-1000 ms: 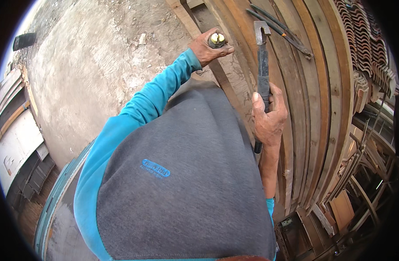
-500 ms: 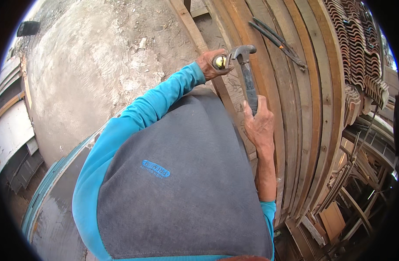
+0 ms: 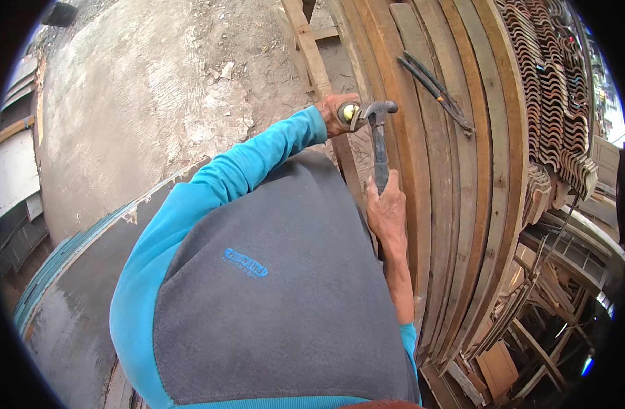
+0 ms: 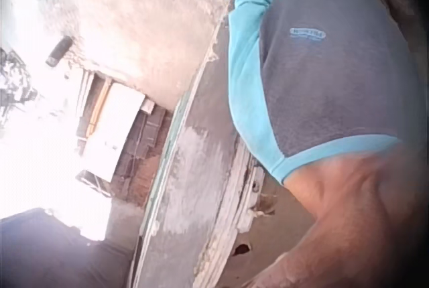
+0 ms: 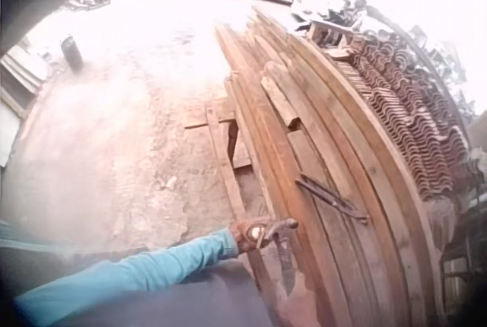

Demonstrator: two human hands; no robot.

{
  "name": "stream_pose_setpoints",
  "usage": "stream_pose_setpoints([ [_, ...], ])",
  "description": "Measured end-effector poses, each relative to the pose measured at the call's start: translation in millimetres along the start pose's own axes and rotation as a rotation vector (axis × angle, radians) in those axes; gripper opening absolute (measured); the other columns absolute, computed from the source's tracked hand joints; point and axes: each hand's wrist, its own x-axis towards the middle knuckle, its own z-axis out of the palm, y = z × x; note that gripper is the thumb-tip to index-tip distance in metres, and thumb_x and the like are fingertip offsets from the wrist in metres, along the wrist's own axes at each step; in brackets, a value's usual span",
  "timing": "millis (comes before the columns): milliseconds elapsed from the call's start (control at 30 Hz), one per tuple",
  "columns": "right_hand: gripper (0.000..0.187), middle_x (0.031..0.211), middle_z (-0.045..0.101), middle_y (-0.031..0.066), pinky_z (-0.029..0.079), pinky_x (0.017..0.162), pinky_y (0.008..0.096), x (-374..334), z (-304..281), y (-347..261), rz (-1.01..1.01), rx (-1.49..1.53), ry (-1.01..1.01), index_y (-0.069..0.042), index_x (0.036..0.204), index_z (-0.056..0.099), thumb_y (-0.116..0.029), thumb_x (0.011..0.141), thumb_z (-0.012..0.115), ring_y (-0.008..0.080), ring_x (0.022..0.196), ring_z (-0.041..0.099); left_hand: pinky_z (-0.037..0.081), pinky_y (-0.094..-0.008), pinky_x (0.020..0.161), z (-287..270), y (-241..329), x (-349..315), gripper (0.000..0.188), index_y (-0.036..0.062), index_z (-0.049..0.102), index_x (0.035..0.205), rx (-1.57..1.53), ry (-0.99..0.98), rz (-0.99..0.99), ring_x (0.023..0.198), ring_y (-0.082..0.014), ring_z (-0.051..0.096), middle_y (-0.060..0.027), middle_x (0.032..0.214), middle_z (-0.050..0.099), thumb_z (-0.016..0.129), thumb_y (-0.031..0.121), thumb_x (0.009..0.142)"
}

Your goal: The person uses a hammer and pliers to remove nails from wooden beams and then moves one of the beams.

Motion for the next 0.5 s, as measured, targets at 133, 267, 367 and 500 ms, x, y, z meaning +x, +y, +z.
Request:
stream_pose_setpoints([
  [133,0.025,0.065,0.055,0.0099,0.047,0.056,0.0384,8,-73,-37,0.043,0.346,0.322,0.000,0.105,0.052,-0.022,0.097,0.060,0.0207,0.060,0.060,0.050,-0.0306,0.067,-11,-8,20,0.024,0.0087,0.061,0.088,0.001,0.053,-0.066,0.072,-0.0148,0.060,-0.0044,0.079,0.060,0.078,0.025,0.085],
  [267,0.023,0.062,0.044,0.0004,0.038,0.038,0.0231,9,-139,-58,-0.317,0.733,0.917,-0.005,0.087,0.046,-0.021,0.099,0.057,0.0084,0.045,0.044,0.051,-0.0306,0.068,-6,-14,12,0.024,0.0087,0.061,0.090,0.070,0.035,-0.081,0.074,-0.0147,0.061,-0.0042,0.081,0.061,0.077,0.025,0.085],
  [367,0.018,0.060,0.042,-0.0007,0.041,0.036,0.0267,19,-97,-48,-0.571,0.693,1.066,-0.006,0.092,0.044,-0.019,0.101,0.053,0.0106,0.041,0.041,0.052,-0.0306,0.071,-7,-2,13,0.022,0.0089,0.063,0.091,0.090,0.015,-0.035,0.077,-0.0163,0.061,-0.0046,0.084,0.061,0.077,0.025,0.085],
  [500,0.023,0.074,0.062,0.0252,0.052,0.065,0.0506,5,-5,-1,-0.004,-0.049,-0.036,-0.002,0.109,0.048,-0.019,0.098,0.058,0.0430,0.076,0.067,0.051,-0.0317,0.073,11,-32,7,0.020,0.0093,0.064,0.092,0.059,-0.039,0.017,0.078,-0.0182,0.062,-0.0058,0.086,0.062,0.076,0.025,0.086],
])
